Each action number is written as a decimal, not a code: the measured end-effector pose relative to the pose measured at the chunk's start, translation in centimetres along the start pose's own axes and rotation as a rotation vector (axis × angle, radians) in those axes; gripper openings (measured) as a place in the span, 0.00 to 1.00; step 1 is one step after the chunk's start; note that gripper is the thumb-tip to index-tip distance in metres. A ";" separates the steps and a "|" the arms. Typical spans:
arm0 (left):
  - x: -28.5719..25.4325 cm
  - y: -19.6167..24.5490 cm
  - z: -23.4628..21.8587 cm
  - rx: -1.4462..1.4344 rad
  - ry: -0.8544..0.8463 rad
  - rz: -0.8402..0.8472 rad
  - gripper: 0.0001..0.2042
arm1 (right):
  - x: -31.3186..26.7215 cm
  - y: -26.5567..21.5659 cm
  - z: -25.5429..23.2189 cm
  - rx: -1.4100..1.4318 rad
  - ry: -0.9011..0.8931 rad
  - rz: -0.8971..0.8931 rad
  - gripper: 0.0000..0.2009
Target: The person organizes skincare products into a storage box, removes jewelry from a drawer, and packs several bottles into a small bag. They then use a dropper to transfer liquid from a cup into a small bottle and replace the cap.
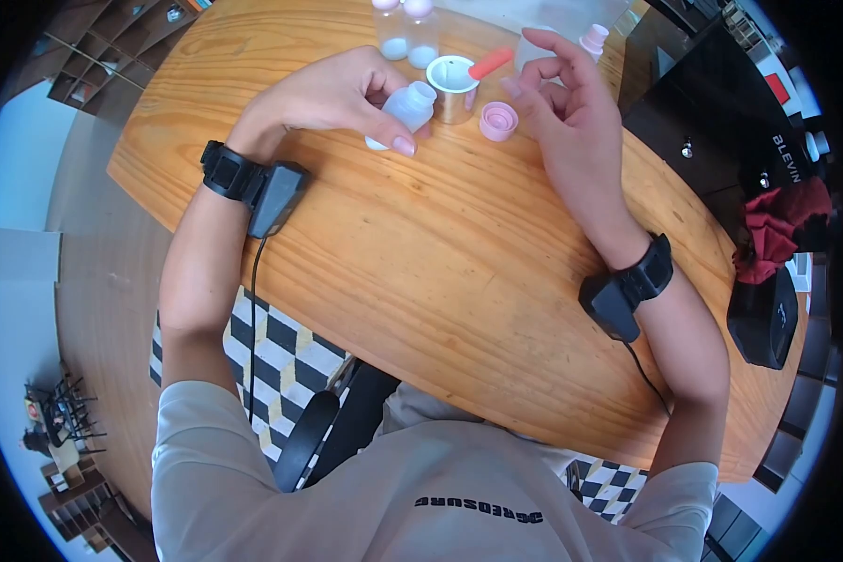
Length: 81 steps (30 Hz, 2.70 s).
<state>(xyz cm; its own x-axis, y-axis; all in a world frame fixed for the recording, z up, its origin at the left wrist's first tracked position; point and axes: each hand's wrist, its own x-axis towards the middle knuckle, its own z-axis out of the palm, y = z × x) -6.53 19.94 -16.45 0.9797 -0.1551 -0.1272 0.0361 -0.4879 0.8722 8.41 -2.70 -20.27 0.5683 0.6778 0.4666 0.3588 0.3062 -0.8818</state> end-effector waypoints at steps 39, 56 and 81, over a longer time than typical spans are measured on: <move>0.2 1.6 4.0 -0.240 -0.166 0.106 0.15 | -1.9 -2.7 -0.1 -0.178 -0.445 -0.336 0.14; 0.3 2.4 3.0 -0.131 -0.221 0.055 0.19 | -2.1 -2.6 -1.4 -0.140 -0.472 0.126 0.26; 0.5 2.1 2.8 -0.101 -0.228 0.073 0.18 | -1.7 -2.4 -1.2 -0.409 -0.545 -0.053 0.14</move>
<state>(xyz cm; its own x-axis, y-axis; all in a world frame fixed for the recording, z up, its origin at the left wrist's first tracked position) -6.55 16.44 -15.99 0.9109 -0.3823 -0.1555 -0.0023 -0.3814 0.9244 7.48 -5.36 -18.88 0.1265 0.9415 0.3123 0.6881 0.1435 -0.7113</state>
